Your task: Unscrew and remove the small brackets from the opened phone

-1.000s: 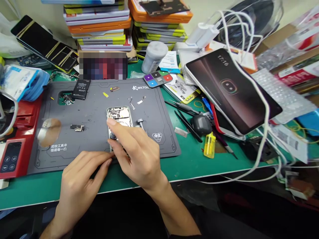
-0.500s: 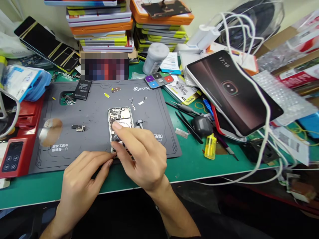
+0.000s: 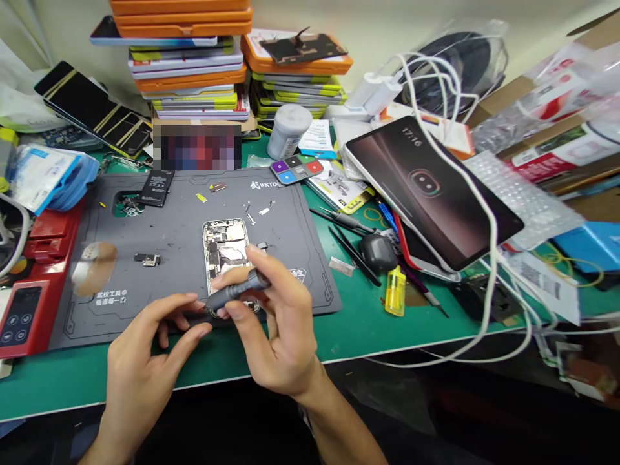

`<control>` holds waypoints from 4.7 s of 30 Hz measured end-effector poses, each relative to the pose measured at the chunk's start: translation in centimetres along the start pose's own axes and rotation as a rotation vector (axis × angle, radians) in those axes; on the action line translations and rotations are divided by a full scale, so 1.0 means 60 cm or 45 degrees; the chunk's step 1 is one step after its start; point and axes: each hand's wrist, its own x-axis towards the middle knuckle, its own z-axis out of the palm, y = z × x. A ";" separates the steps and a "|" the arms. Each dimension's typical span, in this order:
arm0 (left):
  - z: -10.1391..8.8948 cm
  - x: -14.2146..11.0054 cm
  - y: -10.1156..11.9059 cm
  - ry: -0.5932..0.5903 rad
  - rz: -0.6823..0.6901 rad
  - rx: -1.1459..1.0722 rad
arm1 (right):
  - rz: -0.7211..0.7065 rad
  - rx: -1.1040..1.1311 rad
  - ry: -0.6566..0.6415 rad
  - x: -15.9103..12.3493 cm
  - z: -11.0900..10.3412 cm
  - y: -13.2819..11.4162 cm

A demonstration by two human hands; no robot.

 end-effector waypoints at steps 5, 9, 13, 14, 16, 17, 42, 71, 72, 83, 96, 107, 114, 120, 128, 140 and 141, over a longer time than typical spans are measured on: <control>-0.001 -0.003 0.000 -0.042 0.070 -0.032 | -0.046 0.103 -0.162 -0.009 -0.009 0.004; -0.002 -0.002 0.002 -0.014 0.099 -0.016 | -0.036 0.065 -0.132 -0.008 -0.008 0.003; 0.002 -0.001 0.002 0.013 0.109 0.023 | -0.083 -0.061 0.095 0.003 -0.004 0.006; 0.004 0.000 0.002 0.034 0.133 0.072 | -0.104 -0.138 0.160 0.005 -0.004 0.010; 0.008 0.003 0.002 0.082 0.197 0.232 | -0.171 -0.282 0.197 0.007 -0.003 0.019; 0.010 0.006 0.002 0.099 0.227 0.327 | -0.194 -0.328 0.171 0.007 -0.004 0.024; 0.027 0.025 0.004 0.074 0.320 0.717 | -0.232 -0.672 -0.140 0.012 -0.005 0.021; 0.029 0.023 0.005 0.084 0.310 0.694 | -0.244 -0.614 -0.142 0.009 -0.010 0.023; 0.029 0.022 0.005 0.085 0.311 0.694 | -0.248 -0.618 -0.136 0.009 -0.009 0.023; 0.028 0.020 0.003 0.069 0.309 0.692 | -0.292 -0.675 -0.129 0.014 -0.008 0.019; 0.028 0.021 0.005 0.076 0.303 0.678 | -0.200 -0.503 -0.014 -0.001 -0.009 0.035; 0.027 0.020 0.006 0.079 0.297 0.681 | -0.225 -0.585 -0.075 -0.007 -0.009 0.044; 0.028 0.021 0.006 0.080 0.292 0.692 | -0.256 -0.627 -0.071 -0.002 -0.007 0.039; 0.027 0.022 0.009 0.085 0.299 0.697 | -0.339 -0.793 -0.122 0.012 -0.006 0.019; 0.027 0.021 0.006 0.069 0.303 0.696 | -0.241 -0.562 -0.221 0.008 -0.009 0.021; 0.030 0.022 0.002 0.050 0.334 0.715 | -0.284 -0.671 -0.145 0.007 -0.005 0.025; 0.030 0.022 0.002 0.047 0.333 0.716 | -0.277 -0.671 -0.149 0.007 -0.006 0.025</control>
